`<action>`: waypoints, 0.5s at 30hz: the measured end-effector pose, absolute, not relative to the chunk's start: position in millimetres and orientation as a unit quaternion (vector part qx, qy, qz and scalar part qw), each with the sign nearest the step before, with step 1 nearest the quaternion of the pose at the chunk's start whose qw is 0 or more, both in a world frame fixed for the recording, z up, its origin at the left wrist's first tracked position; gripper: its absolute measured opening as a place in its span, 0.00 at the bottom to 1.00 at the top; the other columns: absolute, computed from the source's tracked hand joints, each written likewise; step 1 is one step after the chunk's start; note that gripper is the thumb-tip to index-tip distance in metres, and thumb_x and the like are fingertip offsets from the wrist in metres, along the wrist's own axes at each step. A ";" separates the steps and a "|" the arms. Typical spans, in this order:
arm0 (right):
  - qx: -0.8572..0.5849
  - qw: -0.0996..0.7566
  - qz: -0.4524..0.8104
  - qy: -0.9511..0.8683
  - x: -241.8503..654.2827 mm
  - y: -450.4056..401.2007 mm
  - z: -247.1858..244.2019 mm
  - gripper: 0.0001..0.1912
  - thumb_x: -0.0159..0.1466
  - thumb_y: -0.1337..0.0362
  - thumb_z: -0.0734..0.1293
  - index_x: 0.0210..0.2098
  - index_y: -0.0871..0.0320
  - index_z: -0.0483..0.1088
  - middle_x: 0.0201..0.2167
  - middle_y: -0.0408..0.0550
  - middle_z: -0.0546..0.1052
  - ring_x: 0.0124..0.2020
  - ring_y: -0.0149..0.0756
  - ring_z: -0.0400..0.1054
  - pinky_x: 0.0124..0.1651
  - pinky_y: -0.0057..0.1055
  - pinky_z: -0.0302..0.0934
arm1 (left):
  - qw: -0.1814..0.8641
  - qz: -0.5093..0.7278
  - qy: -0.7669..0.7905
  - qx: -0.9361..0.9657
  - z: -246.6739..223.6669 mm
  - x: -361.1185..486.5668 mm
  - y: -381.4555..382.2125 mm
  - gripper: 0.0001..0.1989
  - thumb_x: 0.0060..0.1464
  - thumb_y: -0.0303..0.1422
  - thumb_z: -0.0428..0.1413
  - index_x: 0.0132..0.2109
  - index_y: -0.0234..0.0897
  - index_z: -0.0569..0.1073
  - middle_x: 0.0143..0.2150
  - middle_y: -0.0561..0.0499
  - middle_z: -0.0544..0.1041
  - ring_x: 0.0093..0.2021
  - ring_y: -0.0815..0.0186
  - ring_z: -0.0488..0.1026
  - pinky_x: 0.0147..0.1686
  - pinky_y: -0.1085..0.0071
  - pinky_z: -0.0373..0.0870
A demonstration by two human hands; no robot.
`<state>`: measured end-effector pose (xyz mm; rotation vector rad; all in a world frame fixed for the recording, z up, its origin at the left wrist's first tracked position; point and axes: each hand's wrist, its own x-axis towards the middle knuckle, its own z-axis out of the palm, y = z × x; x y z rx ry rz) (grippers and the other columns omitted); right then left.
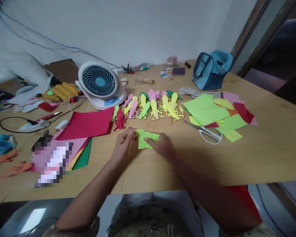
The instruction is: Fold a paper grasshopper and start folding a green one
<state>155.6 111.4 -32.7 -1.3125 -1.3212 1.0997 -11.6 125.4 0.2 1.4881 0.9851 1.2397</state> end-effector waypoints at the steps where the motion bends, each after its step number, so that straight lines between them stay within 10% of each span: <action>1: -0.538 0.469 0.451 -0.536 155.7 111.4 -31.5 0.17 0.55 0.52 0.71 0.34 0.59 0.79 0.31 0.51 0.83 0.31 0.42 0.75 0.33 0.34 0.67 | 0.472 0.504 0.406 0.598 0.0 -10.3 125.8 0.21 0.51 0.52 0.63 0.30 0.35 0.76 0.28 0.52 0.70 0.29 0.69 0.65 0.29 0.74 0.61; 15: -0.513 0.471 0.488 -0.526 154.6 110.8 -29.1 0.16 0.56 0.53 0.71 0.37 0.58 0.79 0.36 0.51 0.83 0.35 0.42 0.77 0.39 0.34 0.69 | 0.460 0.525 0.426 0.575 2.4 -9.1 125.1 0.26 0.54 0.54 0.58 0.23 0.36 0.68 0.22 0.55 0.64 0.25 0.71 0.60 0.27 0.74 0.59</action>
